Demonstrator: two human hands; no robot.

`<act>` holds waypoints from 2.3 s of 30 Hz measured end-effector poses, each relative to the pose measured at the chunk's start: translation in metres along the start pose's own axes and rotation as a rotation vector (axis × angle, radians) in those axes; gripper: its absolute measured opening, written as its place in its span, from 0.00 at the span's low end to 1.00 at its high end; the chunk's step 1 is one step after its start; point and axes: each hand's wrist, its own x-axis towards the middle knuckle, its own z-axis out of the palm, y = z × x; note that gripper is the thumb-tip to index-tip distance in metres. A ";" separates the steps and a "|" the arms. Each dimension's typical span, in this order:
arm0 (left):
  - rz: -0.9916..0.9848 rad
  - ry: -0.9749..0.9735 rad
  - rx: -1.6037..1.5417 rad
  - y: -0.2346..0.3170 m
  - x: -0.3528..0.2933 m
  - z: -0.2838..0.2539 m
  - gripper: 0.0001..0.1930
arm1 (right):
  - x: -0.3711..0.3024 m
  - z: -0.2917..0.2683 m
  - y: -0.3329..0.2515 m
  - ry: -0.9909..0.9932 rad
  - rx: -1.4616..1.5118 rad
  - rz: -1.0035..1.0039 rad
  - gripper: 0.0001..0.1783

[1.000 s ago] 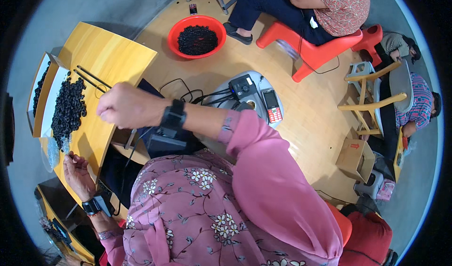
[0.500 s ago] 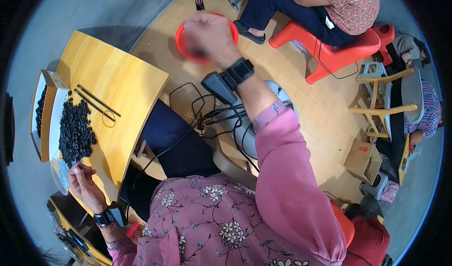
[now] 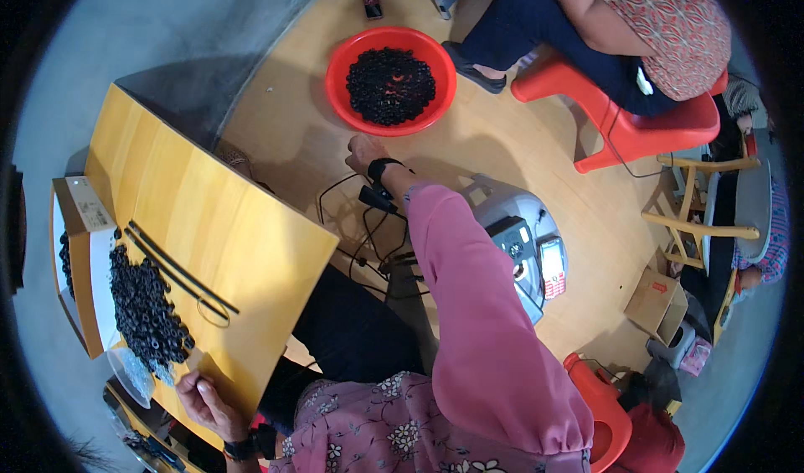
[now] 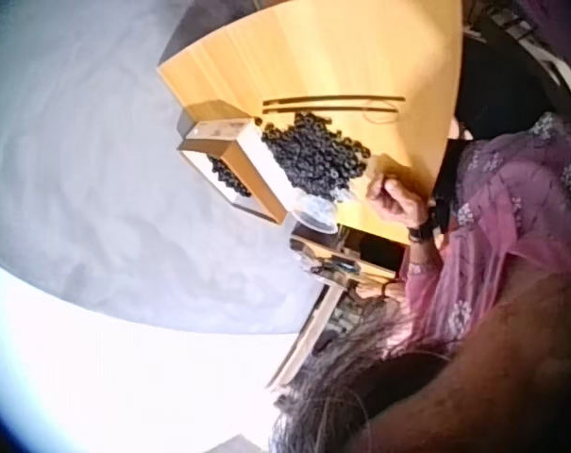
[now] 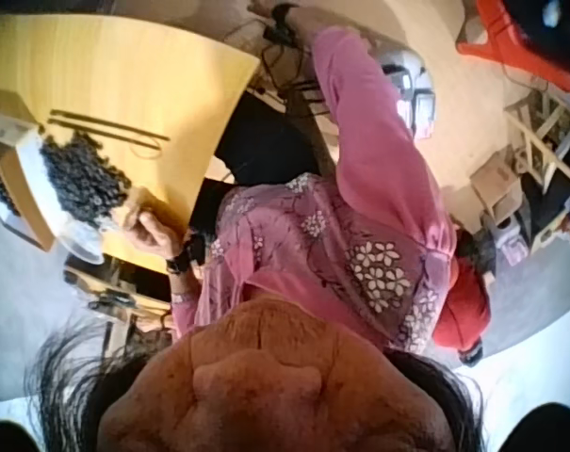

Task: Manually assemble small plastic rings onto central pins or fasteners at a manufacturing workstation.

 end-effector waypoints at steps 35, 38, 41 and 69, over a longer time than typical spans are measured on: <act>0.726 -0.051 0.813 -0.012 0.007 0.002 0.14 | 0.057 0.113 0.017 0.011 -0.100 0.090 0.12; 0.279 0.110 0.190 0.010 0.008 0.039 0.12 | 0.041 0.093 -0.003 -0.026 -0.002 0.036 0.09; 0.282 -0.012 0.204 0.008 0.003 0.020 0.13 | 0.024 0.073 -0.021 -0.049 -0.024 0.049 0.09; 0.138 -0.070 -0.418 0.033 -0.027 -0.003 0.12 | -0.215 -0.189 -0.210 0.724 1.155 -0.453 0.05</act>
